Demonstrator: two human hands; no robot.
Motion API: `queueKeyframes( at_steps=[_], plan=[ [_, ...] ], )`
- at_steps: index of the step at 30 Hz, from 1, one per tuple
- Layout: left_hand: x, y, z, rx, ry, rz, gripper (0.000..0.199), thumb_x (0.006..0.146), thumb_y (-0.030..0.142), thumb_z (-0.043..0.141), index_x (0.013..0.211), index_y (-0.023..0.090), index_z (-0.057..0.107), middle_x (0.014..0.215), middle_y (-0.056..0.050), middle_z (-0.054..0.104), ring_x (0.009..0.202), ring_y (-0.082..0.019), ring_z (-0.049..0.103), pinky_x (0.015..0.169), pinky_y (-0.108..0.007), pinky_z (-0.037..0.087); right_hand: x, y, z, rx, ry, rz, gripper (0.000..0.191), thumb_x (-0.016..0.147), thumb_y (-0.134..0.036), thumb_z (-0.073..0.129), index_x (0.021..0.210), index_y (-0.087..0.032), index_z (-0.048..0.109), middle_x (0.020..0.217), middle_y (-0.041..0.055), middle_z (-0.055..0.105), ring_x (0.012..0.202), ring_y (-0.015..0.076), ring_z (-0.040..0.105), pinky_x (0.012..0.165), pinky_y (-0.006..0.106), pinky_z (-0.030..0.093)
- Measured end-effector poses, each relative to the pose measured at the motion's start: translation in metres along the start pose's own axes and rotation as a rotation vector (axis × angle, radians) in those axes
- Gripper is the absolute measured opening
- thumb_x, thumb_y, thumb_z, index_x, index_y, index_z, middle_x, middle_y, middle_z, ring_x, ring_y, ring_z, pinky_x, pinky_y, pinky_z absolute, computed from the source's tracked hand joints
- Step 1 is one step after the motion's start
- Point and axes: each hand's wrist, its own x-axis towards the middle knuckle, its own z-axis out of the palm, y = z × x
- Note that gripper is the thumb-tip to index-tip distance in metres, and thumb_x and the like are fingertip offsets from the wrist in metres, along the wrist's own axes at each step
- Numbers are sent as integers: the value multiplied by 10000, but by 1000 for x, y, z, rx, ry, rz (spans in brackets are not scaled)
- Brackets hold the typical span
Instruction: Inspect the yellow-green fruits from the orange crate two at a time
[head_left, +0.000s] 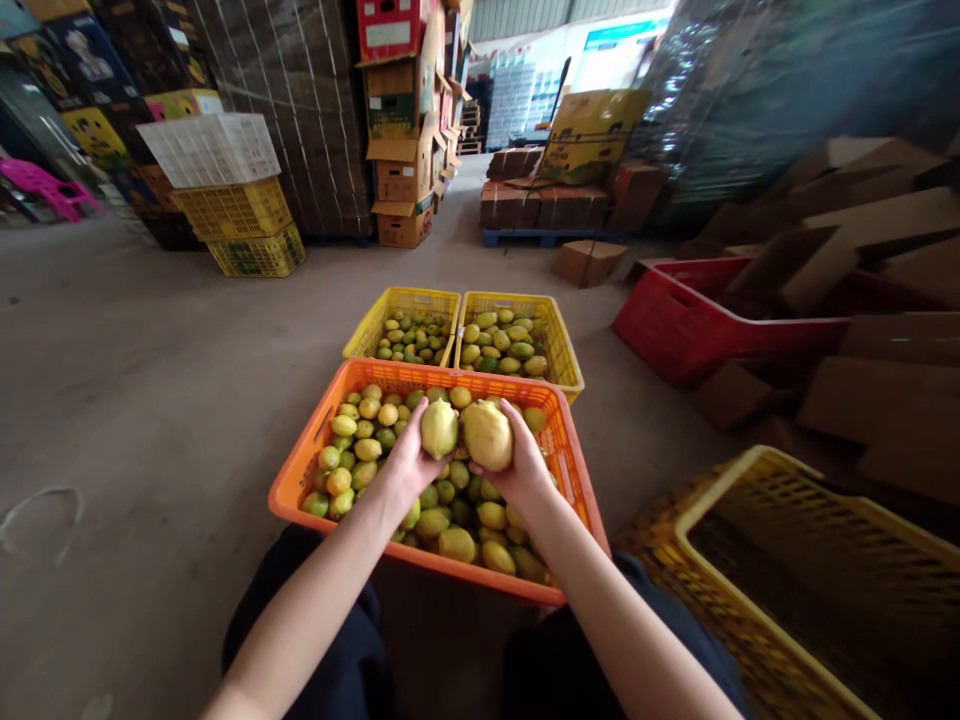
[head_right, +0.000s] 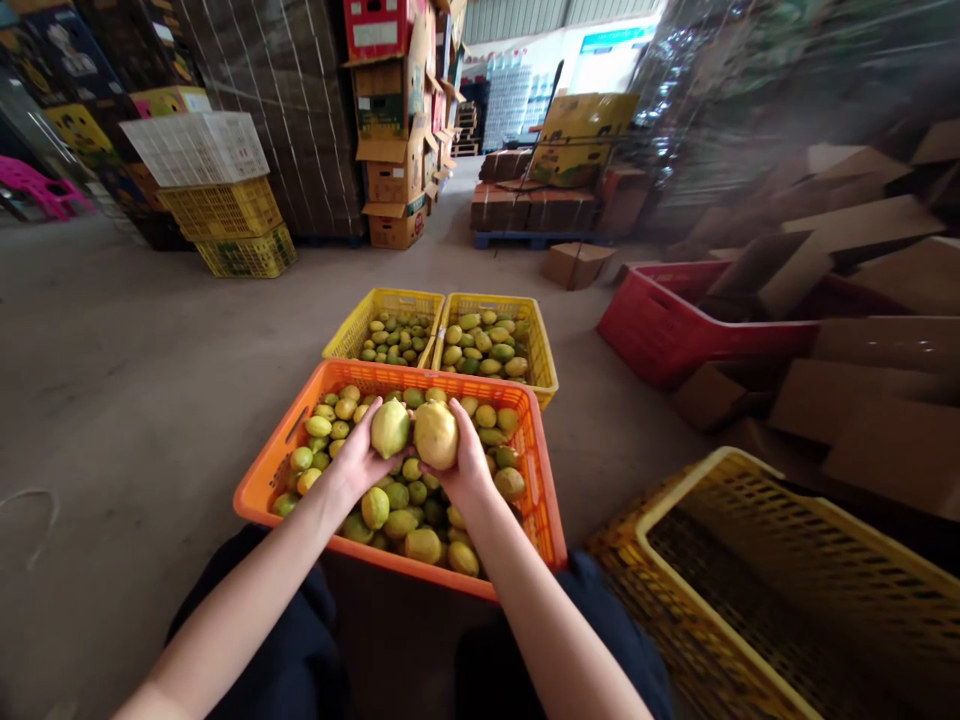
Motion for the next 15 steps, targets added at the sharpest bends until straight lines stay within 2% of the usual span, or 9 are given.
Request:
queueKeyframes(
  at_steps=[3, 6, 10, 12, 15],
  plan=[
    [-3, 6, -2, -60, -42, -30, 232, 779, 363, 614, 919, 179, 606, 847, -38, 670, 864, -190, 649, 773, -330, 549, 3, -4, -3, 138, 77, 110, 274, 868, -408, 406, 838, -209, 592, 622, 26, 674, 514, 171, 625, 451, 281, 502],
    [-4, 9, -5, -154, -56, -6, 185, 804, 320, 582, 920, 180, 617, 818, -25, 667, 805, -170, 653, 753, -323, 563, 3, -6, -3, 200, 98, 87, 234, 868, -371, 425, 832, -214, 594, 642, 26, 684, 566, 178, 645, 520, 306, 532],
    [-4, 11, -4, -245, 40, 82, 119, 759, 273, 649, 818, 180, 603, 745, 4, 655, 730, -142, 645, 725, -285, 574, 0, -7, -2, 222, 117, 39, 140, 783, -378, 577, 803, -240, 582, 620, -24, 667, 537, 161, 625, 500, 290, 521],
    [-5, 13, -4, -288, 61, 85, 114, 765, 276, 646, 792, 178, 593, 734, -2, 652, 727, -138, 646, 710, -263, 574, 0, -7, -2, 249, 109, 69, 157, 792, -387, 540, 805, -237, 585, 616, -7, 665, 532, 169, 623, 461, 276, 501],
    [-6, 16, -3, -402, 11, -5, 140, 849, 273, 520, 856, 158, 600, 737, -38, 650, 735, -151, 655, 693, -268, 582, 5, -5, -5, 244, 118, 122, 236, 846, -351, 402, 805, -215, 589, 606, 36, 663, 538, 188, 629, 457, 288, 506]
  ],
)
